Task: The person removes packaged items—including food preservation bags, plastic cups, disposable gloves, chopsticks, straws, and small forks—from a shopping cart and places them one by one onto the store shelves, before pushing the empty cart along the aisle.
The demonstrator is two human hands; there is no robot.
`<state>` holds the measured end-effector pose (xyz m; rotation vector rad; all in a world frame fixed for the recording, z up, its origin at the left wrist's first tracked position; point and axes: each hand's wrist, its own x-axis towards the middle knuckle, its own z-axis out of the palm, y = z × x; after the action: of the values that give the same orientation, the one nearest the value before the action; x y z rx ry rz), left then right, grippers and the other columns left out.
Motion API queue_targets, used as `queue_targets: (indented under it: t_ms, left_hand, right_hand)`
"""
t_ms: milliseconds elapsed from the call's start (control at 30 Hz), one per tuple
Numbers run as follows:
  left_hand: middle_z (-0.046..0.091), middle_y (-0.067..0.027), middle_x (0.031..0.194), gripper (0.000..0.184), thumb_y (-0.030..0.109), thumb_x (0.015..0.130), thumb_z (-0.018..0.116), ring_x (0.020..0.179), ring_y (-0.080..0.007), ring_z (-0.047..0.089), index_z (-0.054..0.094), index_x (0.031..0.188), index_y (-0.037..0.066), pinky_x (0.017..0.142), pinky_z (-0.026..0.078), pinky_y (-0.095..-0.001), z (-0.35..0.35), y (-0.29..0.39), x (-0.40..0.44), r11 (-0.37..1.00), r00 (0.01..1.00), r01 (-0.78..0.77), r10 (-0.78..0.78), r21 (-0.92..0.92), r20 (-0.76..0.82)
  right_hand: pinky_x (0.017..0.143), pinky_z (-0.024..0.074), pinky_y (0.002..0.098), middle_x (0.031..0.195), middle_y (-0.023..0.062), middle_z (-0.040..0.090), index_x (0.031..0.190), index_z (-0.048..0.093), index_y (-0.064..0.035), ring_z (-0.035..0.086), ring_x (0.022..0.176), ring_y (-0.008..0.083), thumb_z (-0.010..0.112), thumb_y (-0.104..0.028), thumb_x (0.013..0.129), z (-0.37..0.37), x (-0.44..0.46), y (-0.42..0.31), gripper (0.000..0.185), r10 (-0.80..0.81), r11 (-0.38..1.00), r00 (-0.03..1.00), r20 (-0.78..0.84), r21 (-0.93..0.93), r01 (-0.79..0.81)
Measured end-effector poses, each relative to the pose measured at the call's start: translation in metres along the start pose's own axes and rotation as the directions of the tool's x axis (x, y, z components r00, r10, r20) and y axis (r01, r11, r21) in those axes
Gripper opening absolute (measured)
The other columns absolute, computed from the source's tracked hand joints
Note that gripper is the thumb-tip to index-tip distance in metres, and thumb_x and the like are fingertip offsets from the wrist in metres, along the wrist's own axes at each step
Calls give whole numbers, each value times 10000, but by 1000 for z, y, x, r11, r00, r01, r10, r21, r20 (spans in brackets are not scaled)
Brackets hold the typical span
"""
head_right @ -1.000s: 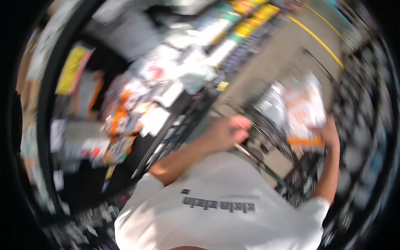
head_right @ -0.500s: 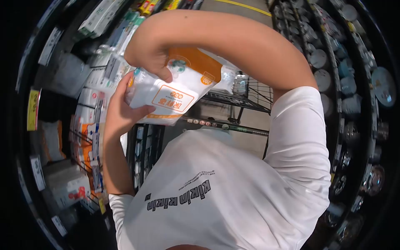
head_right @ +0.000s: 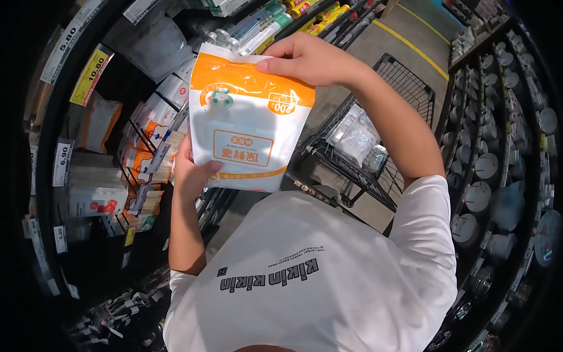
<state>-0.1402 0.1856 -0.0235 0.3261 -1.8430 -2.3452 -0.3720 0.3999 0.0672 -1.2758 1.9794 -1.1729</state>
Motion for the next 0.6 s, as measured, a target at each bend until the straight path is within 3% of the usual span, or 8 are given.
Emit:
queue_targets:
  t_ms: [133, 200, 267, 300, 333, 433, 533, 600]
  left_hand:
    - [581, -86, 1277, 912, 6, 591, 820, 1185, -195, 563, 398, 1399, -19, 1020, 442, -343, 6, -2, -9, 995, 999, -5, 10, 97, -51]
    - [563, -95, 1306, 946, 24, 591, 834, 1218, -203, 541, 374, 1416, -21, 1046, 419, -346, 1, -3, -17, 987, 994, 15, 2, 160, -106]
    - [501, -119, 1382, 1003, 106, 626, 855, 1296, -219, 473, 310, 1459, -12, 1099, 354, -353, -11, -14, -23, 997, 995, -68, 70, 26, -67]
    - [445, -132, 1436, 1025, 309, 698, 849, 1340, -229, 424, 266, 1486, 8, 1126, 308, -365, -20, -24, -28, 991, 991, -99, 106, 94, -76]
    - [445, -132, 1436, 1025, 309, 698, 849, 1340, -229, 424, 266, 1486, 8, 1126, 308, -365, -23, -30, -35, 990, 989, -104, 112, 92, -94]
    - [405, -133, 1466, 1006, 574, 785, 716, 1355, -267, 399, 259, 1499, 33, 1112, 322, -443, -24, -49, -54, 975, 979, -119, 84, -187, -183]
    - [406, -132, 1467, 889, 524, 846, 668, 1354, -280, 395, 289, 1481, 31, 1102, 331, -471, -19, -58, -53, 905, 992, -89, 43, -415, -119]
    - [452, -125, 1430, 662, 395, 940, 589, 1309, -254, 450, 349, 1434, 25, 1070, 375, -429, -7, -56, -55, 864, 986, -169, 143, -474, -91]
  right_hand:
    - [519, 398, 200, 697, -46, 608, 946, 706, 10, 513, 611, 16, 633, -288, 957, 7, -1, 3, 307, 31, 989, 998, -62, 146, -22]
    - [578, 441, 209, 762, -14, 649, 981, 708, 10, 557, 664, 34, 635, -295, 953, 5, -6, -5, 315, 41, 987, 999, -18, 154, -38]
    - [636, 484, 218, 826, 17, 690, 1015, 709, 11, 601, 717, 52, 637, -301, 949, 6, -14, -6, 327, 50, 987, 999, 21, 155, -53]
    - [641, 493, 218, 839, 23, 694, 1016, 706, 19, 614, 732, 57, 639, -288, 950, 10, -19, -2, 321, 29, 962, 997, -66, 274, -9]
    - [647, 501, 217, 852, 29, 698, 1016, 702, 27, 626, 746, 62, 640, -276, 951, 10, -23, 3, 316, 20, 923, 988, -155, 383, 41]
    - [678, 516, 227, 890, 57, 704, 1036, 687, 51, 641, 770, 79, 626, -239, 962, 7, -35, 17, 306, 32, 861, 975, -218, 502, 84]
    - [714, 521, 236, 944, 85, 703, 1083, 663, 65, 651, 803, 101, 590, -220, 981, 21, -31, 31, 311, 65, 809, 962, -264, 579, 104]
    - [732, 528, 251, 1004, 105, 694, 1132, 630, 66, 662, 840, 128, 558, -220, 995, 35, -31, 34, 325, 175, 683, 913, -368, 713, 156]
